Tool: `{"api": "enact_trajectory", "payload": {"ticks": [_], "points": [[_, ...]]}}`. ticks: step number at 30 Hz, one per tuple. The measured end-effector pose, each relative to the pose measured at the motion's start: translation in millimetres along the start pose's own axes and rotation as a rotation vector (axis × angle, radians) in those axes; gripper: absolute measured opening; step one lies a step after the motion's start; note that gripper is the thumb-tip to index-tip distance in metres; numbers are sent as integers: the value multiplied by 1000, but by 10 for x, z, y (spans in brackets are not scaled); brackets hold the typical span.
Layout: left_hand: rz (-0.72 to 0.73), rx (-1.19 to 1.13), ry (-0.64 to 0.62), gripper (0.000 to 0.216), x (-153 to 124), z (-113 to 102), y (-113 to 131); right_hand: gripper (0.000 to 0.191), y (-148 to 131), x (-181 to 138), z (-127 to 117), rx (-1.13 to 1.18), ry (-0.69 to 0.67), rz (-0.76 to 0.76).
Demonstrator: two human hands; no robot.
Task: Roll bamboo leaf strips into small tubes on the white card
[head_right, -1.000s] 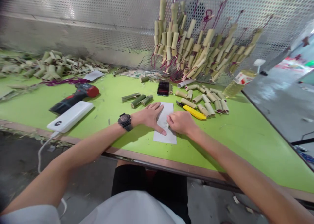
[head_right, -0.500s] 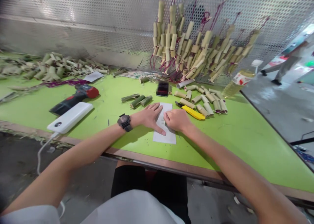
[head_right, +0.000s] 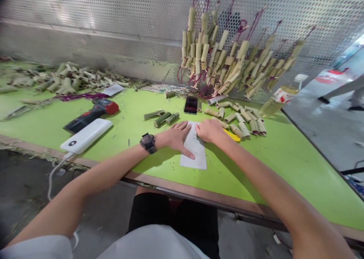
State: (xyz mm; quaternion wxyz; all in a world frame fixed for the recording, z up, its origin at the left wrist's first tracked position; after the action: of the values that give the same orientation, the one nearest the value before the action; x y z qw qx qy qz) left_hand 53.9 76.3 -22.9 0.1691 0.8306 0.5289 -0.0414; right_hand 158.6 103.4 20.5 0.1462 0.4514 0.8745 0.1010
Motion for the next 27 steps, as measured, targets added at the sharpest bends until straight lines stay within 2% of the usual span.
{"api": "enact_trajectory", "payload": {"ticks": [5, 9, 12, 16, 21, 27], "points": [[1, -6, -2, 161, -27, -18, 21, 67, -60, -130, 133, 54, -113, -122], [-8, -15, -13, 163, -58, -44, 37, 70, 78, -262, 222, 89, -143, -71], [-7, -19, -24, 165, -63, -46, 40, 74, 192, -238, 199, 117, -125, -1], [3, -28, 4, 164, -47, -49, 30, 74, 203, -128, 125, 101, -97, 5], [5, -19, 14, 161, -16, -17, 9, 74, 41, -118, 66, 74, -12, 20], [7, -1, 0, 158, -22, 3, 16, 68, -235, -345, 78, 74, 78, -53]]}}
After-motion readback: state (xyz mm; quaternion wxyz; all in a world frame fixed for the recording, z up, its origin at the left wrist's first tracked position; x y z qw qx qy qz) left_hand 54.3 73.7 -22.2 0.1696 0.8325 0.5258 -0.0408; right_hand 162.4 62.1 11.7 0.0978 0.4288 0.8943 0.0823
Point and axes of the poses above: each hand's wrist, its own x-axis towards the middle knuckle, its own z-axis out of the palm, y = z × x, the point moved 9 cm from there along x, towards the middle knuckle, and after that the axes turned 14 degrees about -z, right-handed, at the moved point
